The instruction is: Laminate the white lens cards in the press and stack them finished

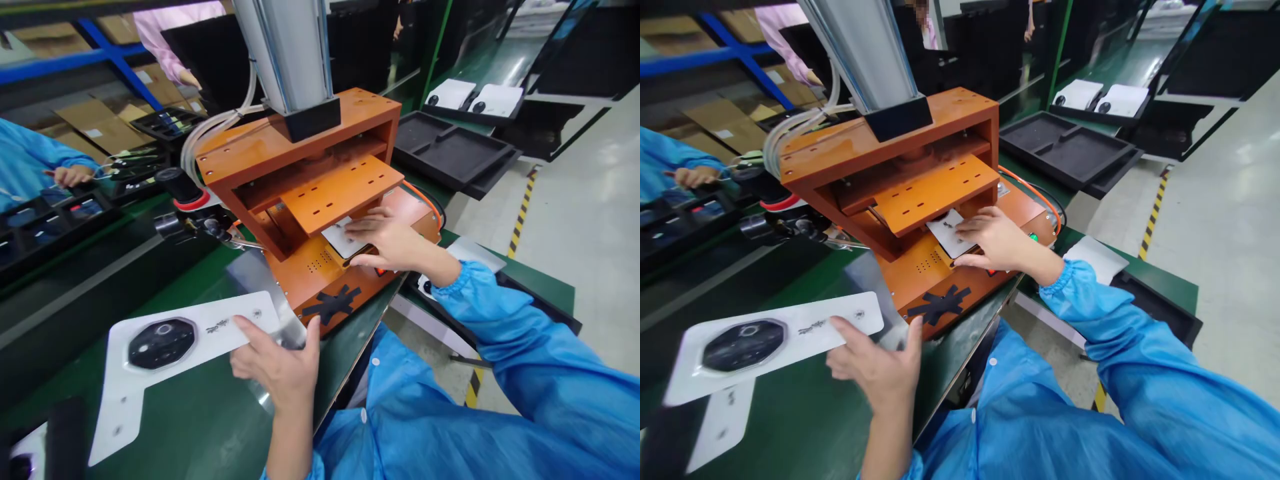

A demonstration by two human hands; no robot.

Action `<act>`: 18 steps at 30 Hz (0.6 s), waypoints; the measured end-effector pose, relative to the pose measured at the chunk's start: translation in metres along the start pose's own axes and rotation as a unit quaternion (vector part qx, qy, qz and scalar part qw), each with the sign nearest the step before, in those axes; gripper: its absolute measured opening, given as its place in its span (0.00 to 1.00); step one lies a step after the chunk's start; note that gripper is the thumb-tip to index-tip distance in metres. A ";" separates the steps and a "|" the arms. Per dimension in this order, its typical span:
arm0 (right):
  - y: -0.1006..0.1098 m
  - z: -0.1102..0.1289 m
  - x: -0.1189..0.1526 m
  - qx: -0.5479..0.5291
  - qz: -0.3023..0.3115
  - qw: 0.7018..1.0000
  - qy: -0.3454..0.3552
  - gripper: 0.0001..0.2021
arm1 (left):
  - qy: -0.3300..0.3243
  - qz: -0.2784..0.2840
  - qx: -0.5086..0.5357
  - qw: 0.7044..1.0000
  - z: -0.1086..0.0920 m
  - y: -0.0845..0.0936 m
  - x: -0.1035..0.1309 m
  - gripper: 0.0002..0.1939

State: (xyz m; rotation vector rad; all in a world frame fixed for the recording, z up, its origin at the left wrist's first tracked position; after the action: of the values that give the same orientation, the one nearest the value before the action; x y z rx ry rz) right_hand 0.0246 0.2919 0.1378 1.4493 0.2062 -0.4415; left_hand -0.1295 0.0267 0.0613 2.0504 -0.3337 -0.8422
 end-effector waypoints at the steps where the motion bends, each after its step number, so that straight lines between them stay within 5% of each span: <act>1: -0.003 0.004 0.008 0.002 -0.031 0.999 -0.013 0.28 | 0.001 0.006 -0.002 1.000 -0.009 -0.004 -0.001 0.67; 4: -0.013 0.006 0.048 0.015 -0.210 0.966 -0.152 0.19 | 0.001 0.024 0.000 1.000 -0.028 -0.013 -0.003 0.70; 6: -0.021 -0.001 0.081 0.027 -0.351 0.891 -0.285 0.14 | 0.008 0.026 0.005 1.000 -0.034 -0.015 -0.004 0.71; 8: -0.030 -0.014 0.110 0.022 -0.422 0.824 -0.378 0.14 | 0.022 0.030 0.007 0.999 -0.035 -0.016 -0.006 0.72; 12: -0.050 -0.041 0.137 -0.076 -0.378 0.806 -0.449 0.25 | 0.039 0.042 0.019 0.998 -0.030 -0.015 -0.007 0.73; 18: -0.068 -0.054 0.141 -0.136 -0.386 0.799 -0.441 0.30 | 0.039 0.046 0.032 0.998 -0.036 -0.015 -0.011 0.72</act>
State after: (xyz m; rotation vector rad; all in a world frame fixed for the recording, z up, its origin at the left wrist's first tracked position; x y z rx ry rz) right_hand 0.1311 0.3173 0.0132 0.6914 0.0830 -1.6379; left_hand -0.1148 0.0634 0.0684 2.1040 -0.4136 -0.7008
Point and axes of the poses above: each hand's wrist, its own x-axis away from the middle knuckle, its own y-axis out of the back of the hand, z = x × y, the point moved 1 cm from there along -x, towards the middle knuckle, and after that the axes turned 3 degrees about z, right-handed, at the moved point
